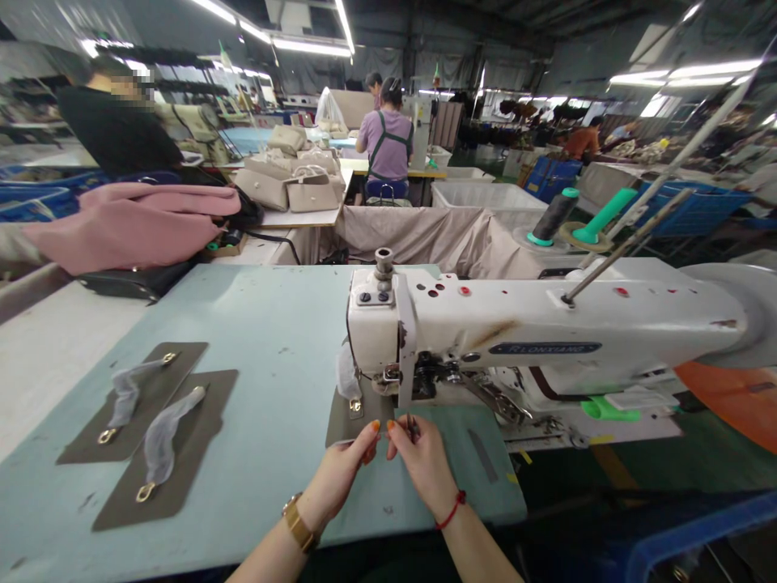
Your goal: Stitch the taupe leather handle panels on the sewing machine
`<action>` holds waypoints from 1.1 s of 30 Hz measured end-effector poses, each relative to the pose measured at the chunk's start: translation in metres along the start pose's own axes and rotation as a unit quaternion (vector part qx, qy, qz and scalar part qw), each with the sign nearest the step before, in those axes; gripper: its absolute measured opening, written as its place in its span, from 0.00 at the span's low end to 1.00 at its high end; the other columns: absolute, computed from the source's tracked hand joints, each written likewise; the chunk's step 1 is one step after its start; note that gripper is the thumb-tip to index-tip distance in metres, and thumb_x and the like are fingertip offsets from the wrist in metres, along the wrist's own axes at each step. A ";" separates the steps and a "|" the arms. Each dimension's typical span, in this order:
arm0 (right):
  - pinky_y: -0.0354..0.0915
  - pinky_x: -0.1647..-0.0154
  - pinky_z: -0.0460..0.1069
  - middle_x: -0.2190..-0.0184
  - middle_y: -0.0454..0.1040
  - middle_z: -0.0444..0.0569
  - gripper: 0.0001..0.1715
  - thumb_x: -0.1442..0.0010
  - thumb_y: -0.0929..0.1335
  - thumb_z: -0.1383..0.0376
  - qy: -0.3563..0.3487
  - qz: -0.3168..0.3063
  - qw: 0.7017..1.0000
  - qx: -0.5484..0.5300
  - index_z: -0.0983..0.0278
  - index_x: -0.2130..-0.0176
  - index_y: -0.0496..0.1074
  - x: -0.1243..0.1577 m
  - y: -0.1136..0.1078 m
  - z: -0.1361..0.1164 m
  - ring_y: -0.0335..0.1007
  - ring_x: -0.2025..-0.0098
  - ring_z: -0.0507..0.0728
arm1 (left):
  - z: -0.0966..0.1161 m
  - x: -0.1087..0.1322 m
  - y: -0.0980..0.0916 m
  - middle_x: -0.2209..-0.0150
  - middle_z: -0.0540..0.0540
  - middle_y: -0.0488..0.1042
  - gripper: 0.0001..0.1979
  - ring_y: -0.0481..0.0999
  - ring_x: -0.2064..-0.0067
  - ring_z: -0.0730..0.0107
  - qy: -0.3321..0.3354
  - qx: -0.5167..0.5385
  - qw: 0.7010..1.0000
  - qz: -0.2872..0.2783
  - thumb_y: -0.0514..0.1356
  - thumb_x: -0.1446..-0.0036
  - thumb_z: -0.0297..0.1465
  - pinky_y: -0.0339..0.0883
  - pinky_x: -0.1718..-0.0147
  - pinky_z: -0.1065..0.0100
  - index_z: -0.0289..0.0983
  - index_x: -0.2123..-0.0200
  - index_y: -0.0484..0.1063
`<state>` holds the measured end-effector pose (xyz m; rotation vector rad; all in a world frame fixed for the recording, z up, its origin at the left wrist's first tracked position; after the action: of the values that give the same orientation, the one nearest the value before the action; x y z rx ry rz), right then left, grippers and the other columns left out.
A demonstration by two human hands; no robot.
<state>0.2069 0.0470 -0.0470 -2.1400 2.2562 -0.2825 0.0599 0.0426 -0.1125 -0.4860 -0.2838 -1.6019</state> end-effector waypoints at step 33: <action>0.60 0.72 0.45 0.86 0.72 0.44 0.18 0.44 0.65 0.56 0.146 -0.080 0.986 0.032 0.68 0.72 0.73 0.029 0.019 0.121 0.66 0.79 0.52 | 0.041 -0.048 -0.008 0.85 0.54 0.53 0.26 0.52 0.76 0.74 0.066 0.044 0.997 -0.020 0.60 0.54 0.51 0.50 0.75 0.69 0.37 0.87 0.61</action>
<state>0.2030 0.0047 -0.1652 -2.3854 2.1741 -0.7065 0.0590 0.1047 -0.0984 -0.3074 -0.2636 -1.6464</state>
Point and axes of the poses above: each hand's wrist, its own x-axis away from the middle knuckle, its own y-axis out of the palm, z = x × y, the point moved 10 cm from there along -x, towards the middle knuckle
